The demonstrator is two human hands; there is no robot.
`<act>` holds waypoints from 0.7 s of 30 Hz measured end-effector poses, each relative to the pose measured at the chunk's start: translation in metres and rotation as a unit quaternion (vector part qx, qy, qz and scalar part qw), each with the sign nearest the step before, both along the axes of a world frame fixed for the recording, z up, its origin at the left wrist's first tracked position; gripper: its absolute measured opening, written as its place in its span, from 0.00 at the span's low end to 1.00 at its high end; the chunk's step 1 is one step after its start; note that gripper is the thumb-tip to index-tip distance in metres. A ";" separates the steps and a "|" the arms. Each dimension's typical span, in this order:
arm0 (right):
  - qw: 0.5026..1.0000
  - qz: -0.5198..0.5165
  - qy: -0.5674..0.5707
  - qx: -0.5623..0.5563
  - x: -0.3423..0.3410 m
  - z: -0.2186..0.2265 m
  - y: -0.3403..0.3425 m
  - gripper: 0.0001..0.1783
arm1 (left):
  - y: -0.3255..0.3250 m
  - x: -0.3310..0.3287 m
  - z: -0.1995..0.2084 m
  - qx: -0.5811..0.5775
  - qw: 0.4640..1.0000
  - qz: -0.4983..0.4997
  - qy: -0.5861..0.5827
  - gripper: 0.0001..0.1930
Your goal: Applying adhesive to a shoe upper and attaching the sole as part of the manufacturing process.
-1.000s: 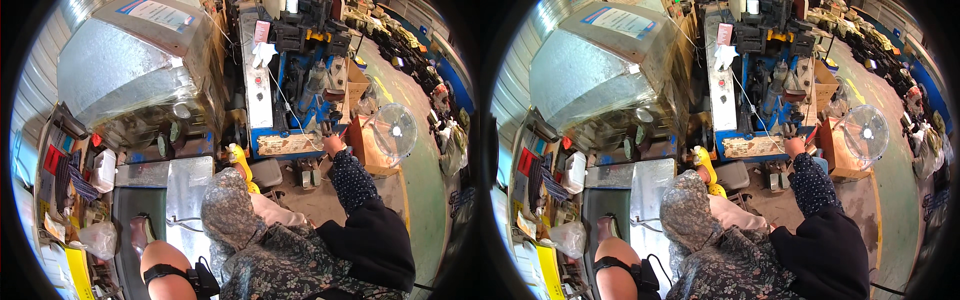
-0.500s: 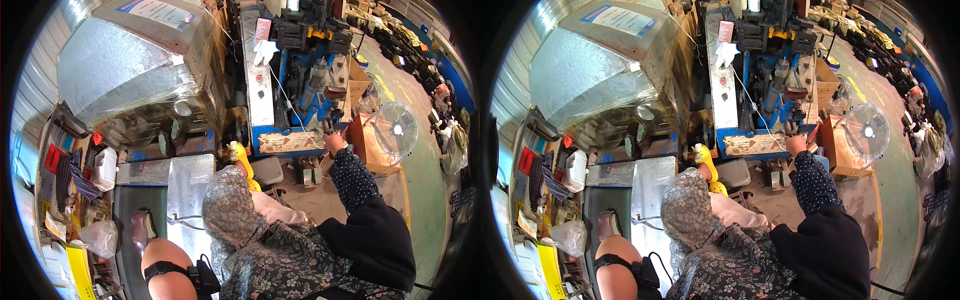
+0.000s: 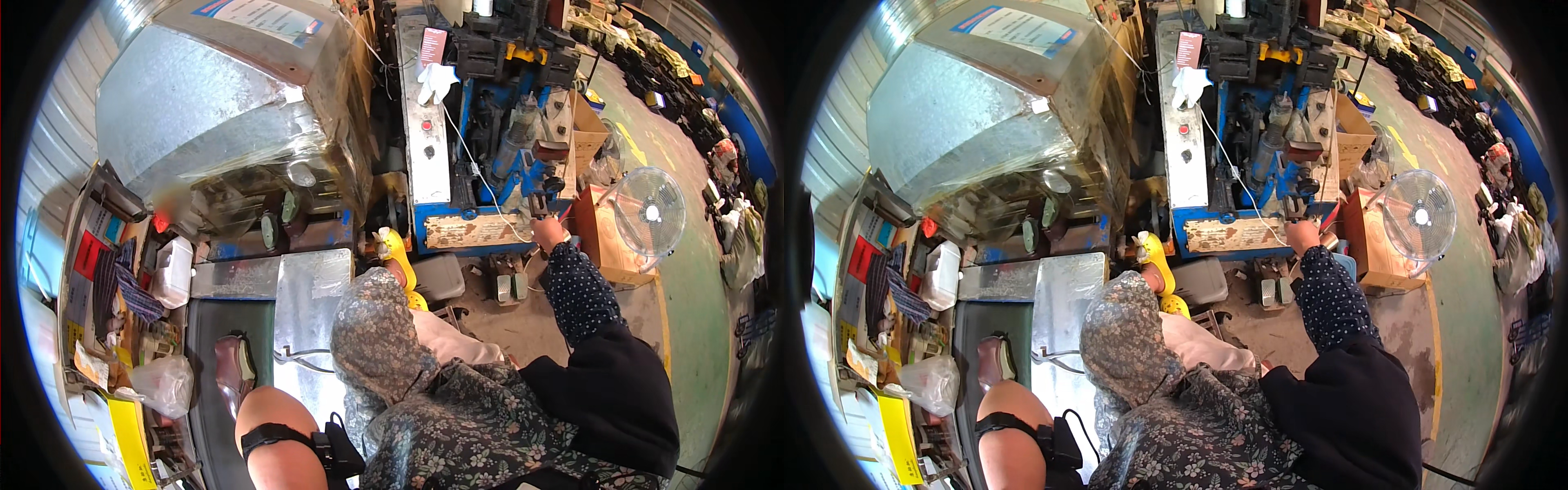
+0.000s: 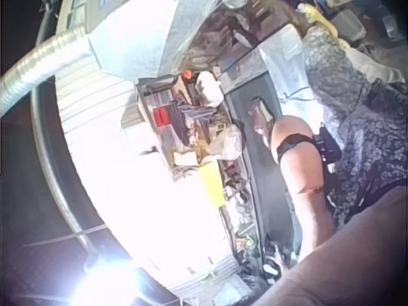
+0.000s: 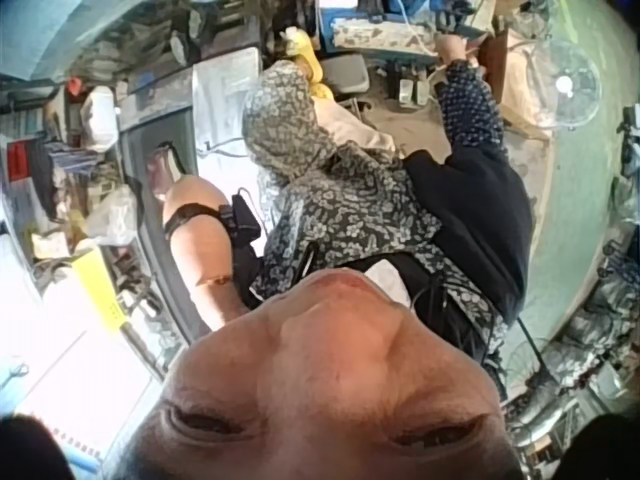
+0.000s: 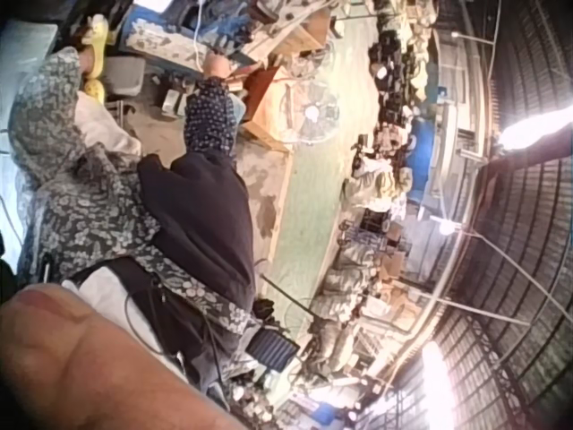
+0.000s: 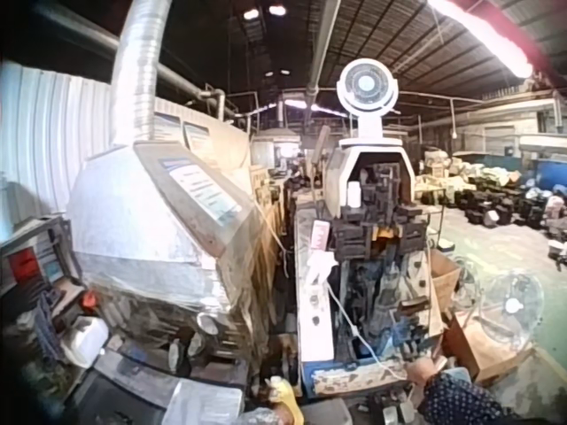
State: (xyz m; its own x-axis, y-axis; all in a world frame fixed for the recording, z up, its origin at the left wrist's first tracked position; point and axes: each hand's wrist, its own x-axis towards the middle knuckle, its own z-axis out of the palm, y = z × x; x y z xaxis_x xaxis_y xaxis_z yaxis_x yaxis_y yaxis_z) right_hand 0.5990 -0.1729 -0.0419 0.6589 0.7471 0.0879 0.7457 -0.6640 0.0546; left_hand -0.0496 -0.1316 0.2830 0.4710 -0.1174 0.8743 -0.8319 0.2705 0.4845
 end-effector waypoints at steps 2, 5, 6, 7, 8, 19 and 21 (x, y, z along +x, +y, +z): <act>0.999 0.030 -0.019 -0.038 0.004 -0.003 -0.001 0.11 | 0.000 0.000 0.000 0.002 1.000 0.002 -0.002 0.10; 0.999 0.000 0.031 -0.024 0.003 -0.004 0.005 0.14 | -0.002 0.001 0.000 0.003 1.000 0.007 -0.003 0.10; 0.999 -0.001 0.030 -0.025 0.006 -0.009 0.003 0.14 | -0.002 0.001 0.000 0.003 1.000 0.006 -0.004 0.10; 0.995 -0.035 0.084 0.045 0.012 -0.015 -0.001 0.17 | -0.001 0.001 0.000 0.004 1.000 0.003 -0.007 0.10; 0.982 -0.069 0.137 0.115 0.018 -0.021 -0.006 0.19 | 0.000 0.001 0.000 0.004 1.000 0.000 -0.010 0.10; 0.990 -0.043 0.128 0.051 0.007 -0.007 0.000 0.12 | 0.002 0.002 -0.001 0.008 1.000 0.004 -0.016 0.10; 0.979 -0.068 0.169 0.097 0.009 -0.008 -0.001 0.12 | 0.003 0.002 -0.001 0.008 1.000 0.003 -0.019 0.10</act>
